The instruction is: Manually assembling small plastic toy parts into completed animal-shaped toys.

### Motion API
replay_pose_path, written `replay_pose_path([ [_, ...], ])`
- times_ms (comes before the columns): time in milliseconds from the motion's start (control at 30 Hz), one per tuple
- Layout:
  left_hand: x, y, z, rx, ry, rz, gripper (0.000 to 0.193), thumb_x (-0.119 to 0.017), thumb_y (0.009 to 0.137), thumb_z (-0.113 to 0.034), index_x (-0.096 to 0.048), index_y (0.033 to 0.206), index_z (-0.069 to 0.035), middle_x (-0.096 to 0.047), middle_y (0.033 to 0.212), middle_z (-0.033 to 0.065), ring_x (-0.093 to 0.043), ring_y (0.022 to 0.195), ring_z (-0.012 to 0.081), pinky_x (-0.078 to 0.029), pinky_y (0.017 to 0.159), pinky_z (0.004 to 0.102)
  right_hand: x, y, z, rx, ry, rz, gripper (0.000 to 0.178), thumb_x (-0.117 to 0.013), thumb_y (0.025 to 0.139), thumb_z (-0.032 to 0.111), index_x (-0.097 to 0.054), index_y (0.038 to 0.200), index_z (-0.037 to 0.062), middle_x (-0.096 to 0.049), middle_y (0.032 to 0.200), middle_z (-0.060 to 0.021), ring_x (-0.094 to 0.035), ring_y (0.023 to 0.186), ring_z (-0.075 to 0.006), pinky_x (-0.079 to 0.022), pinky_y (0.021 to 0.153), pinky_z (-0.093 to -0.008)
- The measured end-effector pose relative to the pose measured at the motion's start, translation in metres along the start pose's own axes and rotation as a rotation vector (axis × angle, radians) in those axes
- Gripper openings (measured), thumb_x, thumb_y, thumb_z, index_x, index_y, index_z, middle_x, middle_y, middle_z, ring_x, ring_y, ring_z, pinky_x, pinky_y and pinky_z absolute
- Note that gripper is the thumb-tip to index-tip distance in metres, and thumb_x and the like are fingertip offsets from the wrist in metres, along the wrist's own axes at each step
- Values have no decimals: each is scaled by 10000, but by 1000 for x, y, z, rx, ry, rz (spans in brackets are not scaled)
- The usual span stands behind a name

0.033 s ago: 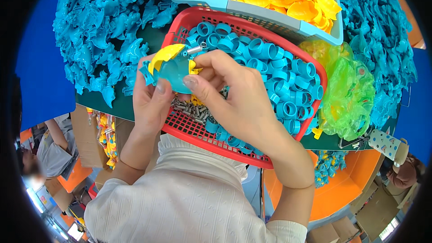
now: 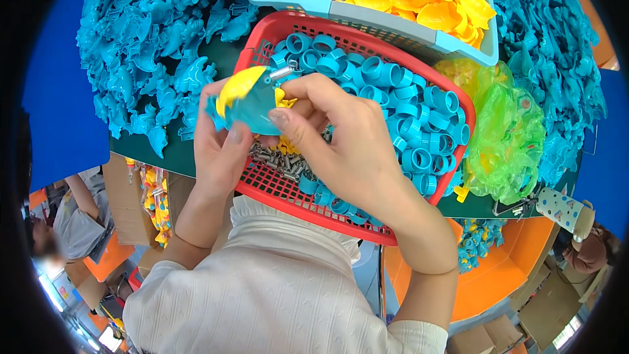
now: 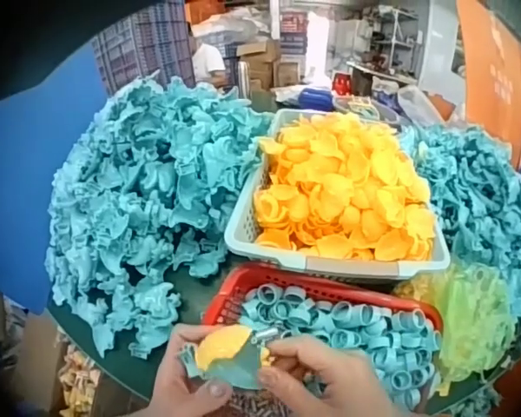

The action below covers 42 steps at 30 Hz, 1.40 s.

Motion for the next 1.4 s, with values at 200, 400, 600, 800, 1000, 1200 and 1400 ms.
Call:
replay_pose_path([
  [200, -2, 1, 5, 7, -137, 222, 521, -526, 883, -336, -307, 1238, -23, -522, 1088, 114, -579, 909, 157, -504, 734, 267, 11, 0, 21, 332, -260, -85, 171, -638, 777, 41, -614, 941, -1, -573, 718, -49, -512, 588, -98, -411, 530, -218],
  [400, -4, -3, 7, 174, -86, 204, 456, -456, 915, -259, -362, 1273, 7, -519, 1117, 107, -553, 853, 128, -483, 672, 243, 26, 0, 31, 328, -354, -74, 208, -636, 741, 17, -635, 949, 14, -573, 706, -67, -539, 633, -133, -420, 587, -228],
  [600, 9, 0, 4, 156, 12, -83, 509, -367, 847, -420, -463, 1105, 8, -554, 820, 97, -479, 540, 110, -355, 442, 206, 127, -9, 37, 205, -503, -509, 185, -542, 875, 129, -634, 981, 9, -624, 826, -32, -543, 745, -77, -425, 673, -196],
  [800, 9, 1, 2, 118, -31, -50, 466, -359, 814, -407, -476, 1044, -19, -545, 752, 86, -462, 530, 91, -305, 413, 190, 185, -22, 36, 165, -605, -713, 234, -562, 880, 199, -635, 1006, 16, -634, 866, -41, -544, 770, -85, -434, 705, -205],
  [1000, 12, 2, 6, 149, -41, 75, 445, -327, 874, -327, -431, 1165, -8, -535, 1051, 81, -554, 845, 112, -423, 599, 200, 157, -30, 40, 124, -641, -510, 228, -565, 879, 206, -642, 998, 27, -636, 855, -35, -556, 805, -78, -433, 702, -210],
  [1200, 10, 2, 7, 153, -19, 105, 445, -322, 878, -305, -406, 1193, -3, -524, 1081, 71, -547, 837, 100, -414, 575, 209, 217, -42, 46, 113, -786, -709, 217, -560, 866, 196, -648, 975, 30, -645, 807, -37, -564, 737, -84, -435, 669, -213],
  [1400, 9, 2, 5, 133, -43, 114, 434, -311, 887, -283, -395, 1203, 4, -509, 1108, 74, -552, 854, 104, -426, 609, 213, 281, -21, 6, -131, -1100, -782, 259, -561, 861, 261, -651, 989, 55, -650, 874, -81, -588, 791, -109, -451, 728, -244],
])
Point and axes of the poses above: each hand's wrist, its own y-axis towards the middle knuckle, its own x-axis out of the back of the hand, z = x × y, the point moved 7 cm from there along y, towards the middle knuckle
